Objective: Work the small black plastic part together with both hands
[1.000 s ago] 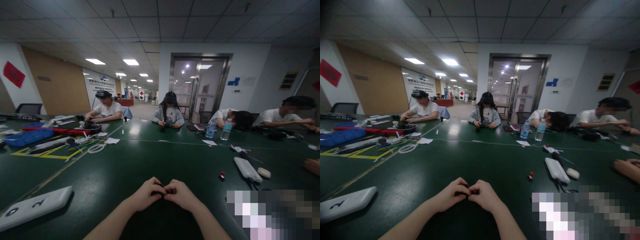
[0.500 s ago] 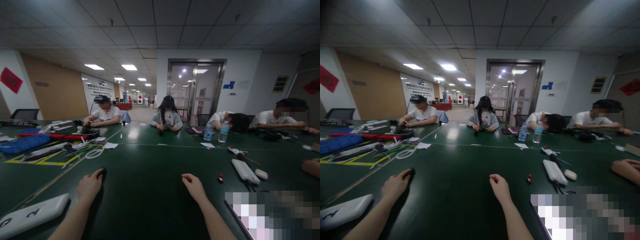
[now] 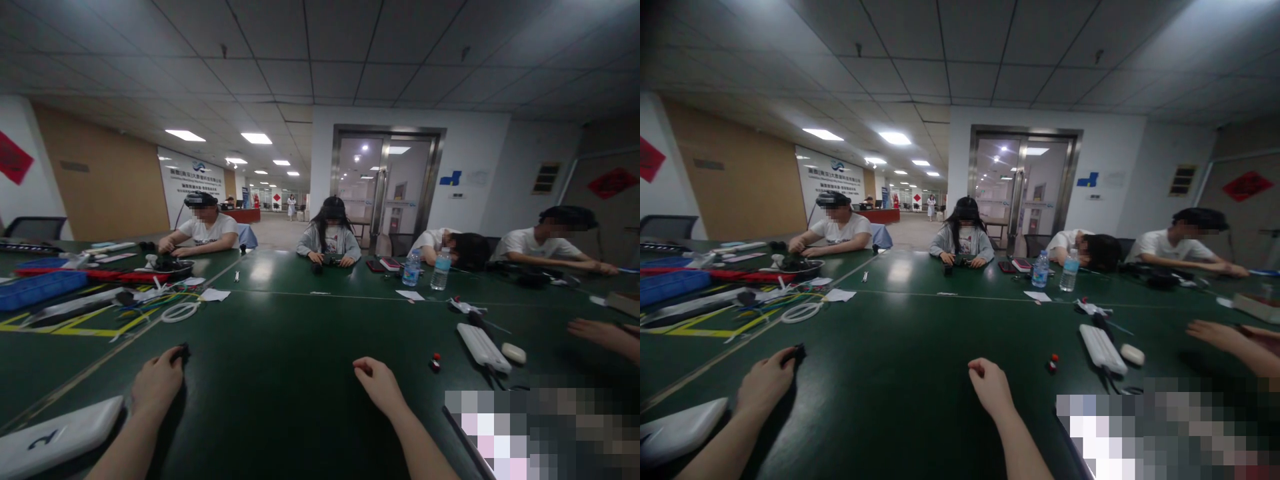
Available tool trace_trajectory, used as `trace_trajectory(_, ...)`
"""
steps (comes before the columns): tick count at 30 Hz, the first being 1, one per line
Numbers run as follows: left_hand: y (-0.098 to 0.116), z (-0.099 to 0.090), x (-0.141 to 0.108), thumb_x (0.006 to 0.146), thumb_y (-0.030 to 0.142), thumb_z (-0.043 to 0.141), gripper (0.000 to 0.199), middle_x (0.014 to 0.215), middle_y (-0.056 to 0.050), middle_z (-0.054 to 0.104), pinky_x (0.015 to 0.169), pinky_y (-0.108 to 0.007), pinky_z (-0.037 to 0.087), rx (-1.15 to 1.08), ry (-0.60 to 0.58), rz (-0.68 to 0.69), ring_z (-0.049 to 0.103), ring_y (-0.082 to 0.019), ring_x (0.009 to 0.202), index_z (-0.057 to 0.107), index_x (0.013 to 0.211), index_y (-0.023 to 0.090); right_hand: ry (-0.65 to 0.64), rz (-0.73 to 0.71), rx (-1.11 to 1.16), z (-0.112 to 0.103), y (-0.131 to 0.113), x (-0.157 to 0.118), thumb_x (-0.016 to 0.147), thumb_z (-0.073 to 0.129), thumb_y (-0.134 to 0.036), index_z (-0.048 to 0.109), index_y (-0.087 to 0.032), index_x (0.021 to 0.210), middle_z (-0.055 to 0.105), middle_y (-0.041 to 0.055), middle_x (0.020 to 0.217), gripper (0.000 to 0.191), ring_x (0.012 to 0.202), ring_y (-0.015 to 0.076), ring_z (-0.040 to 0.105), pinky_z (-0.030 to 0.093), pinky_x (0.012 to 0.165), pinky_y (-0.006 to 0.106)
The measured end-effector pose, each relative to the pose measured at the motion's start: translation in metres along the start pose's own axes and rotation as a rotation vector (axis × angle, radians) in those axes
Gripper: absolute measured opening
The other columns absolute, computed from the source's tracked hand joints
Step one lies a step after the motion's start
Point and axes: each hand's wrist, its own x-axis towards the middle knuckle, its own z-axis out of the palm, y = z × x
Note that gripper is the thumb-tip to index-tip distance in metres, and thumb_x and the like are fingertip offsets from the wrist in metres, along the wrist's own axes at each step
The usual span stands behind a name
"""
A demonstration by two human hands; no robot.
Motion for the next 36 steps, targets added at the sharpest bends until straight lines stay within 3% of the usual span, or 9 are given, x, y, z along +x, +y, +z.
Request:
trace_trajectory(8,0.0054,-0.0018,-0.003,0.088,0.032,0.035,0.044,0.113,-0.015,0.061,0.087,-0.036,0.046,0.132,0.028,0.01,0.058,-0.029,0.104,0.058,0.122,0.017,-0.057,-0.001,-0.102,0.0,-0.0025,0.0003,0.083,0.05,-0.022,0.064,-0.02,0.104,0.065,0.0039,0.109,0.026,0.103,0.0194,0.06,0.046,0.088,0.032)
trace_trajectory(25,0.0008,0.0,0.0022,0.082,0.036,0.042,0.045,0.108,-0.013,0.063,0.079,-0.039,0.049,0.142,0.027,-0.02,0.06,-0.031,0.099,0.058,0.121,0.022,-0.059,-0.005,-0.114,0.0008,0.0023,0.0037,0.082,0.052,-0.023,0.064,-0.021,0.103,0.066,0.0035,0.106,0.025,0.099,0.0189,0.061,0.047,0.084,0.032)
trace_trajectory(36,0.0089,-0.0051,-0.0049,0.084,0.036,0.039,0.047,0.11,-0.015,0.061,0.082,-0.038,0.047,0.15,0.026,-0.052,0.058,-0.031,0.102,0.054,0.126,0.02,-0.069,0.014,-0.137,0.0012,-0.0005,0.0039,0.083,0.052,-0.023,0.064,-0.02,0.105,0.065,0.0041,0.108,0.026,0.1,0.0183,0.06,0.047,0.084,0.031)
